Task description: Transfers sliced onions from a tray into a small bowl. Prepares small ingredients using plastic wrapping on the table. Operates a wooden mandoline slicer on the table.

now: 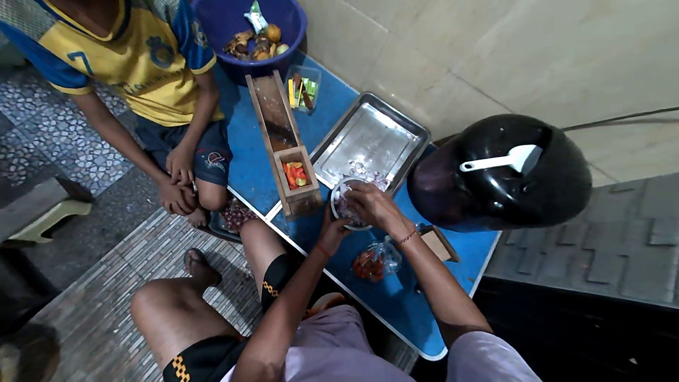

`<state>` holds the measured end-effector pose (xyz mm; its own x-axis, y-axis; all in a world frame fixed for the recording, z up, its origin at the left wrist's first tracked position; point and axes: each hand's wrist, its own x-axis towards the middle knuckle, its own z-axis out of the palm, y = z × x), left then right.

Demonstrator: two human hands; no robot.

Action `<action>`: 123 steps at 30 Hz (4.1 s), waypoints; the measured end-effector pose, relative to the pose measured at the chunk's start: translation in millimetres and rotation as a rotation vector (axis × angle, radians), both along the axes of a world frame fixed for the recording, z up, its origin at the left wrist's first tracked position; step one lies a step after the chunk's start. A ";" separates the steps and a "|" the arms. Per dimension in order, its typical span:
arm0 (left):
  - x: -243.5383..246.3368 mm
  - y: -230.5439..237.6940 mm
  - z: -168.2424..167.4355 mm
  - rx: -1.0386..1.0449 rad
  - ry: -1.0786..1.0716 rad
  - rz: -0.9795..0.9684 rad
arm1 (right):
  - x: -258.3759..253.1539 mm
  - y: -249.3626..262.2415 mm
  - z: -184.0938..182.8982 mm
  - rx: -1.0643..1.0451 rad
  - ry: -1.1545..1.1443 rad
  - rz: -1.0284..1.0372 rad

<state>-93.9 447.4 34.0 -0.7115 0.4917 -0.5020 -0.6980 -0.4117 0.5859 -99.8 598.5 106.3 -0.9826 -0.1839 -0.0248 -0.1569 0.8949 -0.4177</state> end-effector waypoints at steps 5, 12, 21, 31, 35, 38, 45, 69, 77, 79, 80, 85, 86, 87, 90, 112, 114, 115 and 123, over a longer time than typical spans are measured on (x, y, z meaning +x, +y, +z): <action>0.9 -1.4 7.1 -0.020 -0.016 -0.012 | -0.1 -6.9 -0.4 -0.016 0.051 -0.072; 6.6 -9.1 3.3 -0.043 0.012 -0.064 | 15.8 -21.3 9.0 0.056 0.138 -0.014; 11.0 -20.4 4.3 -0.018 0.003 -0.069 | 21.0 -9.9 27.0 -0.146 -0.055 -0.051; 57.3 -102.7 3.6 -0.162 0.013 -0.179 | -70.9 95.4 -61.4 0.056 -0.350 -0.560; 70.3 -123.5 -5.8 -0.167 -0.055 -0.130 | -67.3 83.3 -74.8 0.150 -0.411 -0.591; 73.8 -128.2 -9.2 -0.140 -0.089 -0.089 | -60.9 71.4 -71.7 0.099 -0.469 -0.482; 68.9 -129.9 -18.6 -0.038 -0.123 -0.049 | -89.0 84.3 -56.1 -0.074 -0.333 -0.456; 65.9 -133.1 -24.8 -0.028 -0.092 -0.094 | -132.5 34.6 -84.6 -0.249 -0.386 -0.332; 65.3 -130.3 -24.0 -0.052 -0.107 -0.083 | -141.6 1.7 -91.2 -0.291 -0.210 -0.167; 64.9 -130.4 -22.2 -0.047 -0.105 -0.069 | -141.2 -7.7 -93.2 -0.223 -0.230 -0.070; 64.9 -130.9 -23.0 -0.041 -0.106 -0.074 | -139.2 -9.5 -88.9 -0.174 -0.283 -0.037; 66.1 -131.2 -23.3 -0.057 -0.089 -0.099 | -117.1 19.6 -69.9 0.103 -0.551 0.036; 66.6 -131.3 -21.2 -0.069 -0.081 -0.105 | -109.9 27.8 -65.1 0.149 -0.594 0.026; 66.9 -131.4 -18.7 -0.076 -0.078 -0.107 | -102.4 37.2 -61.1 0.169 -0.614 0.013; 66.5 -131.5 -16.1 -0.072 -0.078 -0.106 | -84.1 70.2 -57.7 0.021 -0.519 -0.021; 70.6 -124.4 -5.9 -0.102 -0.040 -0.031 | -24.7 99.6 -89.7 0.244 -0.367 0.217; 67.6 -119.1 -4.1 -0.101 -0.031 -0.047 | -24.6 97.4 -94.2 0.243 -0.355 0.209; 65.9 -115.5 -1.8 -0.101 -0.020 -0.066 | -24.8 96.5 -96.4 0.234 -0.347 0.198; 40.7 -62.3 5.9 -0.035 0.044 -0.120 | -46.3 114.8 -103.3 -0.110 -0.351 -0.153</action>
<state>-53.2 385.0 40.0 -0.6706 0.5572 -0.4897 -0.7141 -0.3059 0.6297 -146.1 713.3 3.0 -0.9343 -0.0558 -0.3522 0.1443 0.8440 -0.5166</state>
